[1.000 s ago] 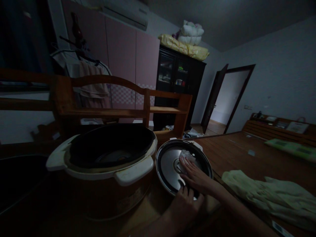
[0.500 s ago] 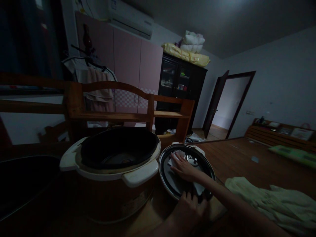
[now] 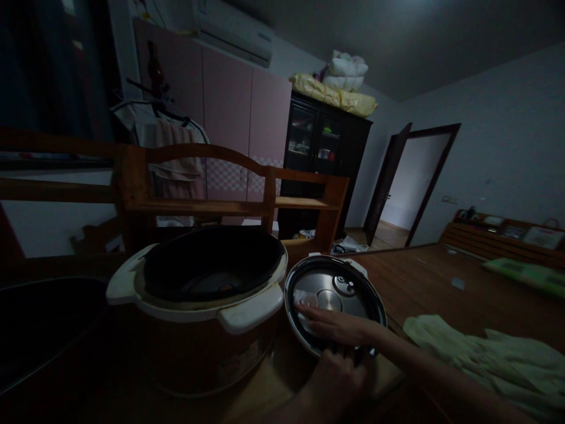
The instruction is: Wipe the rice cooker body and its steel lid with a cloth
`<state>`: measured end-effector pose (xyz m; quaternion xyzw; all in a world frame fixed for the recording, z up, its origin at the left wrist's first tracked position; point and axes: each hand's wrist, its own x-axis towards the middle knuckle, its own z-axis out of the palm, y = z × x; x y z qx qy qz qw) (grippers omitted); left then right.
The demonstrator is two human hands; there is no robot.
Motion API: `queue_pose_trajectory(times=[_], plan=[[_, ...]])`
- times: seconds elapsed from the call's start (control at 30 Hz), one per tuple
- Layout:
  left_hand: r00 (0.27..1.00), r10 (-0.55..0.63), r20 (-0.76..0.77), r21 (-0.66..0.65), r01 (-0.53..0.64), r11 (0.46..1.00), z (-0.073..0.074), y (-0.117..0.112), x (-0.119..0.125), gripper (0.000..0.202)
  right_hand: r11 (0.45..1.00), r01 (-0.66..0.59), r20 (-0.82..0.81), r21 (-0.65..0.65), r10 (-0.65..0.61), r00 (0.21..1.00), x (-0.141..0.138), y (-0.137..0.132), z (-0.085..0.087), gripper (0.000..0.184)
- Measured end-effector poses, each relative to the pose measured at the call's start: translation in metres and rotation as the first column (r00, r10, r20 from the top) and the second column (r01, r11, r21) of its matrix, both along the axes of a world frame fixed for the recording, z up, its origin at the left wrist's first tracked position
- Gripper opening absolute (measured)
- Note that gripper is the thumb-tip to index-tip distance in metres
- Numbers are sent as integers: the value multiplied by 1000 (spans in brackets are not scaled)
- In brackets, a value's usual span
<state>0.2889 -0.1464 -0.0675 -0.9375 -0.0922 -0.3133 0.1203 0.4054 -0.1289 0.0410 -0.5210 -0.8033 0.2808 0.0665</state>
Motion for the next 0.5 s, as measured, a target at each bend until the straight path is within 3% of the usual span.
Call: queue_pose_trajectory(times=[0.27,0.5], plan=[[998,-29,50,-11,30,999,-13,5,6,41,995,23,-156,-100,-39,987,8,-31,13,51],[988,-83,127,-11,85,996,-6,3,3,39,992,56,-193,-114,-77,978,20,-32,11,50]])
